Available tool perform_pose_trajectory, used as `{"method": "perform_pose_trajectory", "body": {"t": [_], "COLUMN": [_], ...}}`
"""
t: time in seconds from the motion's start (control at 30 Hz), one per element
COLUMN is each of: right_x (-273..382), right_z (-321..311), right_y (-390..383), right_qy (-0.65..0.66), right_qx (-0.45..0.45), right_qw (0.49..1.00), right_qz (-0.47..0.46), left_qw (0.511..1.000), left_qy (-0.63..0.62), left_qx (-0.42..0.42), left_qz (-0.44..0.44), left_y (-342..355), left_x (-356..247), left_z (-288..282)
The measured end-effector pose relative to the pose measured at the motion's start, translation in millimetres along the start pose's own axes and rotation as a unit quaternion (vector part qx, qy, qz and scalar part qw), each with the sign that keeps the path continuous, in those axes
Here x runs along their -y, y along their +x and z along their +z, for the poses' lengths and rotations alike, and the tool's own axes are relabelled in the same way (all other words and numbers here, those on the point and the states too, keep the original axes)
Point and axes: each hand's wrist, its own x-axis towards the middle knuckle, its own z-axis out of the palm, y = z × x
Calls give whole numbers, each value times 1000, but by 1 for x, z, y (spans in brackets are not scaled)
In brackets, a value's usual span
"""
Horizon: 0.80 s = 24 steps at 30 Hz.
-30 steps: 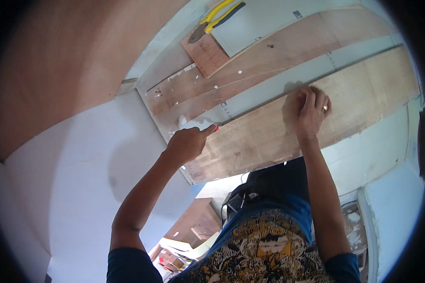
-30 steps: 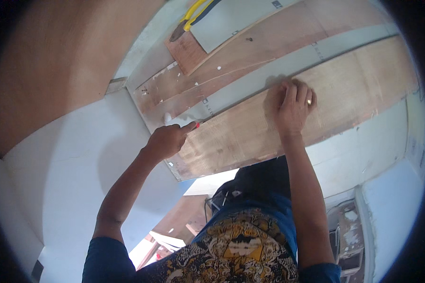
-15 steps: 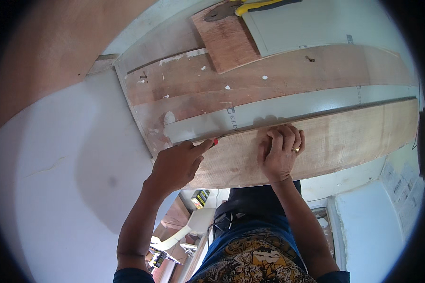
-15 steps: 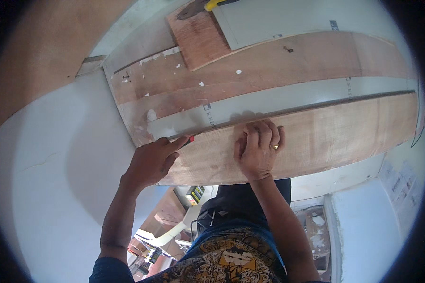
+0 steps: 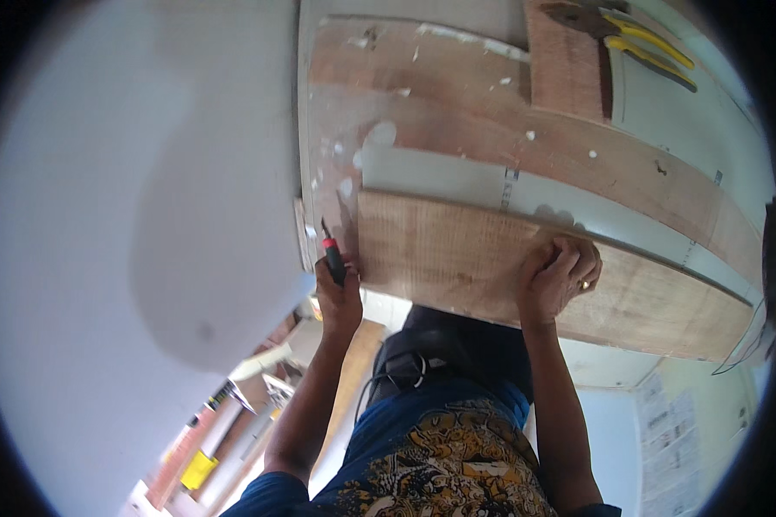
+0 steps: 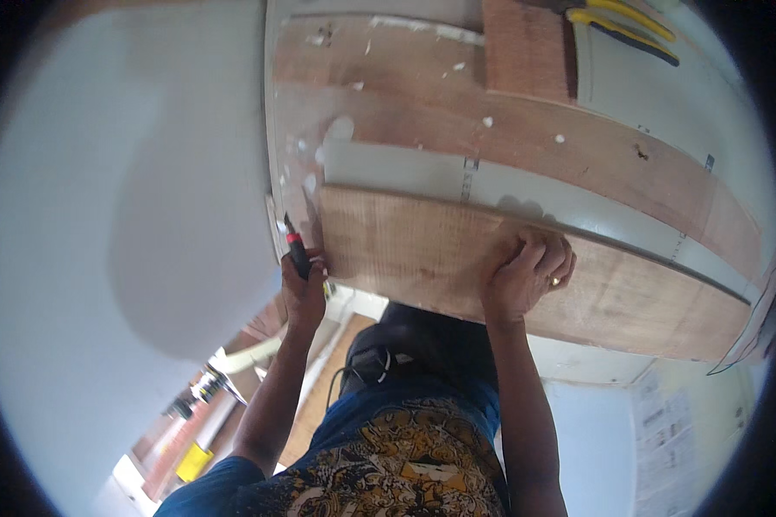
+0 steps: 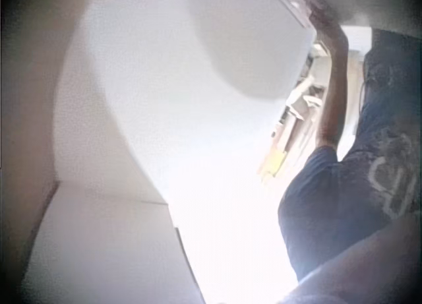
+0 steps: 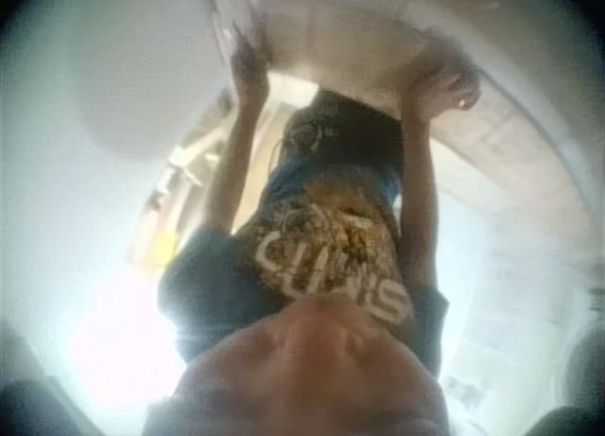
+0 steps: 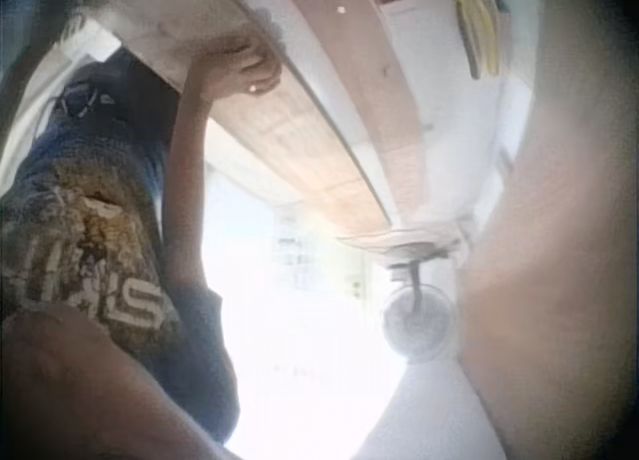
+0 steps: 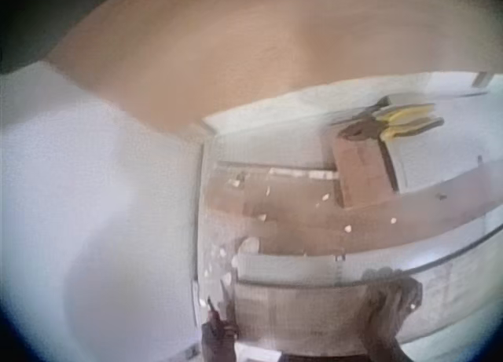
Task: The person uses a utility knife and a straightedge to score and cut a large white laminate sheet on a workbench. They repeatedly score along the straightedge, flip the sheet, and continue cutting until the piece separates.
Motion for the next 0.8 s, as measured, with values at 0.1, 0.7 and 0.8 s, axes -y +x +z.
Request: {"method": "perform_pose_trajectory", "body": {"t": [0.1,0.7,0.8], "right_x": [0,-29,-34], "right_z": [-6,19,3], "right_y": [1,12,12], "right_qy": [5,45,65], "right_qx": [5,22,91], "right_qw": [1000,998,991], "right_qz": [-14,-42,-70], "left_qw": [1000,968,982], "left_qy": [13,-233,-170], "left_qx": [-26,-91,-26], "left_qz": [0,12,-74], "left_y": [-21,-259,-314], "left_x": [17,125,166], "left_z": [11,84,104]}}
